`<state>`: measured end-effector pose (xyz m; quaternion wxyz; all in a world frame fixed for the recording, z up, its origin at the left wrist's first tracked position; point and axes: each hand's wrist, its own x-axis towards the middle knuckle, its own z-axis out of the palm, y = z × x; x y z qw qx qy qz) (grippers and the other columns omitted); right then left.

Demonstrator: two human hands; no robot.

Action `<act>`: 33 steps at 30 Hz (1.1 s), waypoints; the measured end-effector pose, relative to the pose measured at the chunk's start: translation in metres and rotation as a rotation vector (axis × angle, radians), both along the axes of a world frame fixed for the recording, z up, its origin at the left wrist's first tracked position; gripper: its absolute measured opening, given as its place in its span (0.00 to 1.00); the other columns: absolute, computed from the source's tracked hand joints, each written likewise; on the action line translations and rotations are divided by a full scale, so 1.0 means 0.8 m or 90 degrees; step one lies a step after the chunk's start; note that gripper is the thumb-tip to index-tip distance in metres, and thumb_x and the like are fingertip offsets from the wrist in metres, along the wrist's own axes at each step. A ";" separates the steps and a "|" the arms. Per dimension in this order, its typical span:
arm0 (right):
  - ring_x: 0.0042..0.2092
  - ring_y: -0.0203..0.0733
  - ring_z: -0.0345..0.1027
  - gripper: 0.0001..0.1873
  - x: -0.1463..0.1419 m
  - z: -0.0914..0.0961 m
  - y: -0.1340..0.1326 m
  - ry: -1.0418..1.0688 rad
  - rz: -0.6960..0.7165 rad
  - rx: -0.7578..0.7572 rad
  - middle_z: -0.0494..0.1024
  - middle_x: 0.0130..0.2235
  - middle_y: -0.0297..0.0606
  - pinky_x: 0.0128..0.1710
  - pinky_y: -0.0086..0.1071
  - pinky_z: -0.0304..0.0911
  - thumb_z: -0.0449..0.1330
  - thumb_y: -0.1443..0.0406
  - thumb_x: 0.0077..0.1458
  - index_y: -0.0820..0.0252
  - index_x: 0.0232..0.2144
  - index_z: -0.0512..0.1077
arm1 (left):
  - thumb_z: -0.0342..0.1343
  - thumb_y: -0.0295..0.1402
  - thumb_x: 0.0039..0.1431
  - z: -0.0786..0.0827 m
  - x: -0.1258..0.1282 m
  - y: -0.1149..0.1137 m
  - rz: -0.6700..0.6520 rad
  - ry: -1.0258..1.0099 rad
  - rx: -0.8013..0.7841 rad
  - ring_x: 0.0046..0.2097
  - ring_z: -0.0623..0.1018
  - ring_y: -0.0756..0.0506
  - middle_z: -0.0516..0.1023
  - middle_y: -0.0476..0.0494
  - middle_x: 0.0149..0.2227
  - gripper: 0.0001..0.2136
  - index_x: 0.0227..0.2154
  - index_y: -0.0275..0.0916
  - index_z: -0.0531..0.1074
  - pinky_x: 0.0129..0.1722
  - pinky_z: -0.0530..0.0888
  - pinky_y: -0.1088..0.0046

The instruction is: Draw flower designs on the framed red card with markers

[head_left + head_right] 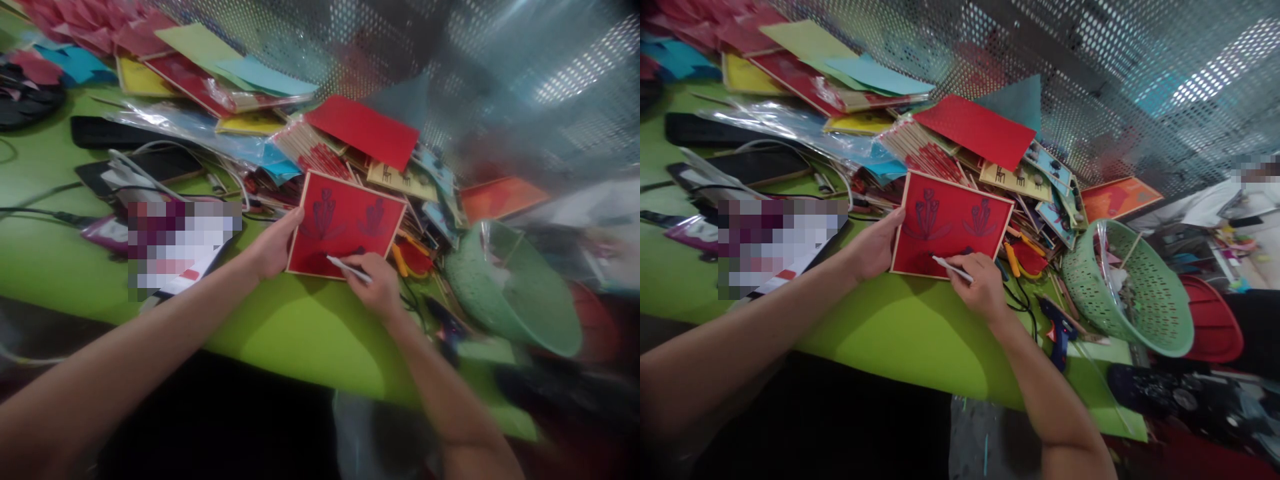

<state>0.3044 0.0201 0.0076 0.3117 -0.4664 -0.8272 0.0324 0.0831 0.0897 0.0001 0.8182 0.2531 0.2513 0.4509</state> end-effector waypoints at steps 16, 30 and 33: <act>0.37 0.45 0.78 0.06 0.001 0.000 0.000 0.034 -0.025 0.012 0.86 0.36 0.40 0.39 0.38 0.73 0.63 0.67 0.64 0.55 0.41 0.81 | 0.51 0.42 0.74 -0.008 0.000 0.003 -0.001 -0.008 0.013 0.61 0.81 0.32 0.81 0.35 0.61 0.21 0.63 0.42 0.73 0.63 0.77 0.44; 0.37 0.45 0.79 0.06 0.001 0.002 0.000 0.044 -0.030 -0.008 0.86 0.36 0.39 0.39 0.38 0.73 0.63 0.65 0.64 0.54 0.41 0.82 | 0.52 0.42 0.74 -0.008 0.000 0.003 -0.007 -0.023 0.004 0.61 0.81 0.32 0.80 0.35 0.61 0.22 0.67 0.43 0.70 0.63 0.77 0.46; 0.37 0.45 0.79 0.07 0.002 0.000 0.001 0.039 -0.025 -0.007 0.86 0.36 0.39 0.39 0.38 0.73 0.63 0.65 0.64 0.55 0.41 0.82 | 0.52 0.42 0.74 -0.007 0.000 0.002 -0.007 -0.032 -0.003 0.62 0.80 0.32 0.80 0.36 0.62 0.23 0.68 0.45 0.68 0.64 0.76 0.46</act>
